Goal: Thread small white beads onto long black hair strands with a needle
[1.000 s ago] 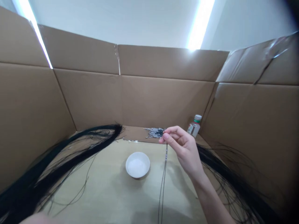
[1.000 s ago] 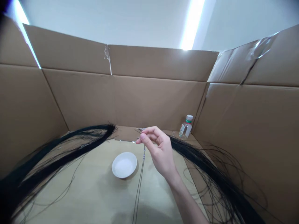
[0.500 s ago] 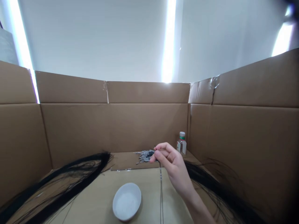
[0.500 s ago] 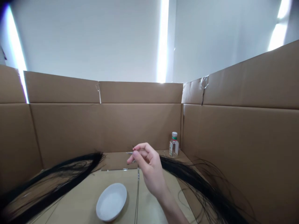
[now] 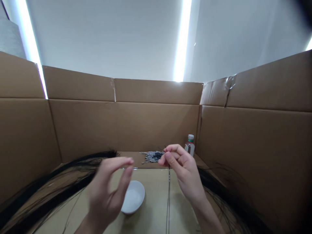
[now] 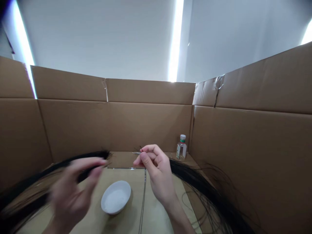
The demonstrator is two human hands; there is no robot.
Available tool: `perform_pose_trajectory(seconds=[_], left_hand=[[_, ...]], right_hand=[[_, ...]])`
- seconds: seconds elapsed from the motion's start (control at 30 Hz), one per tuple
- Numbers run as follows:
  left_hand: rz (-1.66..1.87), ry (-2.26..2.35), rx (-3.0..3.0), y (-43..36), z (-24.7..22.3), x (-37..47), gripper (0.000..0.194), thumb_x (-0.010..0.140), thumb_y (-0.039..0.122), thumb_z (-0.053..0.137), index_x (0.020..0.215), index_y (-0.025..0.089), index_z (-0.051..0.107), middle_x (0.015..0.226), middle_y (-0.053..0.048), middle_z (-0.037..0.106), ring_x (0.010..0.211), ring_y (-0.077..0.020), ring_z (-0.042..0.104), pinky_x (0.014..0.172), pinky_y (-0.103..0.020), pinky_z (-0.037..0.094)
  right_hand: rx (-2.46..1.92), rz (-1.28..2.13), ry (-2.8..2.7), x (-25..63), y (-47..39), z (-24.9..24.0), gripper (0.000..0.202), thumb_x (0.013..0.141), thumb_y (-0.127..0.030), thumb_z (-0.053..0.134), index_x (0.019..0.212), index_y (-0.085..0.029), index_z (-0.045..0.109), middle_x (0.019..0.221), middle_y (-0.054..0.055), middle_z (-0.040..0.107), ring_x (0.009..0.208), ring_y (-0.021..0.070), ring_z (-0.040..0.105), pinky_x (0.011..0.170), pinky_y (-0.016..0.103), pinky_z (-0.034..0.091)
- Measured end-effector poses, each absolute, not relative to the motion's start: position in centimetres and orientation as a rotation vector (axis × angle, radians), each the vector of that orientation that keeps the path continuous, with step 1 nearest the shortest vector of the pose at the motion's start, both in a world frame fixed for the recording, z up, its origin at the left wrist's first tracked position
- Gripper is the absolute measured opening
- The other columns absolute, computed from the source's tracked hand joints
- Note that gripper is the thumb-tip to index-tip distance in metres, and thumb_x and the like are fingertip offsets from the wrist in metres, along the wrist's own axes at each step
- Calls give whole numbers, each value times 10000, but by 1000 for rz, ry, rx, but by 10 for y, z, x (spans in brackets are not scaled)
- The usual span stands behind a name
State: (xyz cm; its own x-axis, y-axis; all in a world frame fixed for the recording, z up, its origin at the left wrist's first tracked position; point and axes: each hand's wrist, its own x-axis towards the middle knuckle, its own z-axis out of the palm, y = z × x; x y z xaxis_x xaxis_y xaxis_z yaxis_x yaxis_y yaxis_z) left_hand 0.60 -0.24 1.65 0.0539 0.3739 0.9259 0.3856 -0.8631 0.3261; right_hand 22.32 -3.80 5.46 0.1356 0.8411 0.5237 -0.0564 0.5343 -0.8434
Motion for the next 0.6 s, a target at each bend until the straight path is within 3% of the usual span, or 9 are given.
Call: perform_pose_trajectory(seconds=[0.03, 0.1, 0.17, 0.23, 0.4, 0.6], left_hand=[[-1697, -1038, -2558, 13, 8, 9, 130, 991, 287, 580, 1067, 262, 681, 1022, -38, 735, 927, -226, 694, 817, -346, 559], [-669, -1462, -3043, 42, -16, 13, 200, 1001, 225, 509, 1085, 258, 688, 1108, -36, 740, 1020, -221, 692, 877, -333, 531], [-301, -1607, -3066, 64, -46, 16, 132, 839, 157, 710, 957, 206, 743, 1055, -73, 762, 1012, -280, 709, 886, -373, 525], [-163, -1709, -3001, 76, -71, 19, 144, 843, 156, 727, 985, 173, 743, 1108, -98, 749, 1032, -291, 704, 921, -423, 523], [-25, -1782, -2920, 80, -99, 30, 221, 946, 354, 700, 996, 140, 697, 1042, -65, 720, 982, -228, 690, 918, -455, 554], [-105, -1752, -2946, 84, -97, 26, 188, 947, 338, 697, 942, 150, 697, 1032, -60, 716, 1008, -233, 681, 927, -443, 540]], right_hand=[[-784, 740, -1270, 224, -40, 55, 230, 960, -434, 694, 959, -218, 616, 784, 11, 754, 774, 153, 693, 773, 272, 544], [-782, 720, -1264, 225, -44, 56, 213, 963, -425, 693, 950, -224, 623, 794, 8, 761, 784, 154, 705, 781, 272, 555], [-788, 720, -1273, 226, -47, 55, 203, 971, -424, 682, 959, -229, 625, 802, 9, 769, 782, 158, 716, 781, 279, 566], [-808, 719, -1297, 226, -50, 53, 200, 976, -426, 675, 1006, -232, 636, 814, 18, 781, 789, 166, 725, 780, 287, 573], [-888, 707, -1363, 228, -53, 51, 219, 973, -447, 677, 1003, -230, 679, 840, 35, 798, 817, 179, 735, 775, 293, 565], [-960, 645, -1379, 227, -52, 48, 232, 964, -463, 684, 935, -233, 684, 774, 22, 787, 727, 166, 704, 653, 270, 515]])
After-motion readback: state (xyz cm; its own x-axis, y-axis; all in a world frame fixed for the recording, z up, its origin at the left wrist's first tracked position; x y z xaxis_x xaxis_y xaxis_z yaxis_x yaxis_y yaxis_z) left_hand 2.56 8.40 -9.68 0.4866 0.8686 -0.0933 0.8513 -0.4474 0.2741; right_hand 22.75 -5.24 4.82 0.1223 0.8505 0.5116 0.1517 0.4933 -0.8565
